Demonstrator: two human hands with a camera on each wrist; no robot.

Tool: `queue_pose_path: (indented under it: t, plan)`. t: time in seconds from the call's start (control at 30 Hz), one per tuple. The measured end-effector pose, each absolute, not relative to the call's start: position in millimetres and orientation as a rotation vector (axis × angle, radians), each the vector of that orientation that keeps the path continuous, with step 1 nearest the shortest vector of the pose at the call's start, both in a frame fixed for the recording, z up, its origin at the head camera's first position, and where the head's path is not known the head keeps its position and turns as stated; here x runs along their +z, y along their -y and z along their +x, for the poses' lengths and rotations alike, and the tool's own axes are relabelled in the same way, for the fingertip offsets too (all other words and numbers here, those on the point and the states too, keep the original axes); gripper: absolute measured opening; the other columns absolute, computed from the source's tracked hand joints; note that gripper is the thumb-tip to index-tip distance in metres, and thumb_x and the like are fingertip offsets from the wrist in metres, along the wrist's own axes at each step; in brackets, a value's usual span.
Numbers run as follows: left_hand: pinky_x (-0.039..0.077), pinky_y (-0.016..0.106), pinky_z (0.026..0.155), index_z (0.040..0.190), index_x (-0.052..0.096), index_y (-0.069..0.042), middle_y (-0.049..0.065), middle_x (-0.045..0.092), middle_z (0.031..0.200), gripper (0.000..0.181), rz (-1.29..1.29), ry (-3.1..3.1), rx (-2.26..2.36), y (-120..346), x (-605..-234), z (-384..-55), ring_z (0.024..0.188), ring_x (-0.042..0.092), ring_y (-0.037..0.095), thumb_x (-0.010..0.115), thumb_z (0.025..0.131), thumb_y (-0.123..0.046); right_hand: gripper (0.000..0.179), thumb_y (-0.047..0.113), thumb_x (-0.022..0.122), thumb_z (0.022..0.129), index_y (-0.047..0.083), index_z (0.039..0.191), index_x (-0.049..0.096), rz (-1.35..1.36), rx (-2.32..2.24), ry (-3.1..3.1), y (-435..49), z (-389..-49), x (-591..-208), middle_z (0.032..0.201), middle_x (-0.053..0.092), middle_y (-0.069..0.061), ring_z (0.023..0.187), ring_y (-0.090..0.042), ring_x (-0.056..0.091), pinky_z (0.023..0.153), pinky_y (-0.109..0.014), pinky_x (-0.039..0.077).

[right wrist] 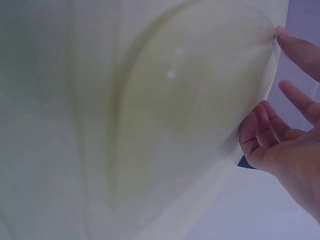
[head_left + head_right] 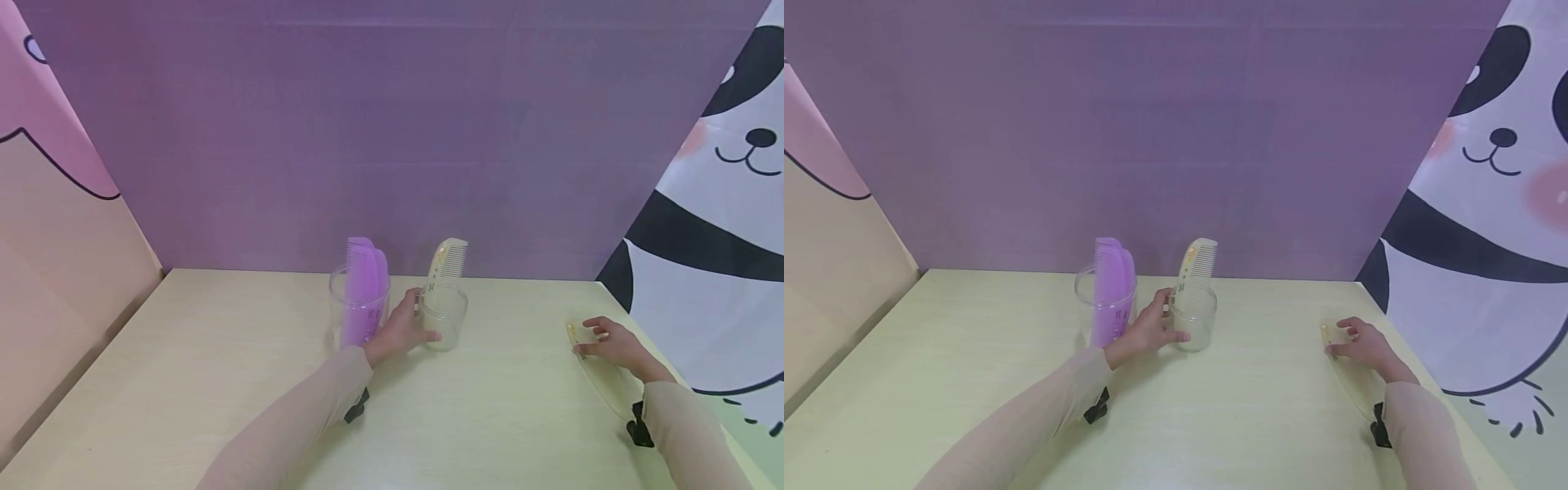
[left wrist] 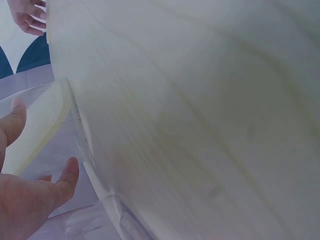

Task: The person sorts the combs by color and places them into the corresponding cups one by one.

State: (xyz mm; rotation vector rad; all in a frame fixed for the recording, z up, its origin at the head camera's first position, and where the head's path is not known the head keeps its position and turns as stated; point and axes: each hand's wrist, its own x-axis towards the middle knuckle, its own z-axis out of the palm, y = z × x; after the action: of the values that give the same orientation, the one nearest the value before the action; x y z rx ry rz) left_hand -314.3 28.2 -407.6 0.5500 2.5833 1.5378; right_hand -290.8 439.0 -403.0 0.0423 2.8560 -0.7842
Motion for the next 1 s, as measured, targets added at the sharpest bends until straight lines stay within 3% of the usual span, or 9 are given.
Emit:
queue_pose_path:
  t: [0.43, 1.0]
  plan:
    - [0.038, 0.042, 0.105, 0.142, 0.020, -0.010, 0.011, 0.037, 0.142, 0.094, 0.555, -2.578, 1.533, -28.7, -406.1, -312.6, 0.127, 0.042, 0.029, 0.079, 0.069, -0.019, 0.085, 0.044, 0.066, 0.079, -0.005, 0.135, 0.024, 0.108, -0.867, -2.799, -441.3, -289.1, -405.3, 0.131, 0.022, -0.040, 0.114, -0.054, 0.029, 0.091, -0.066, 0.033]
    - [0.037, 0.043, 0.105, 0.142, 0.020, -0.011, 0.010, 0.038, 0.143, 0.094, 0.545, -2.582, 1.537, -28.4, -406.7, -312.3, 0.127, 0.042, 0.029, 0.079, 0.069, -0.019, 0.079, 0.038, 0.069, 0.078, -0.006, 0.131, 0.030, 0.078, -0.865, -2.893, -433.1, -284.6, -400.4, 0.127, 0.026, -0.042, 0.110, -0.054, 0.032, 0.088, -0.062, 0.036]
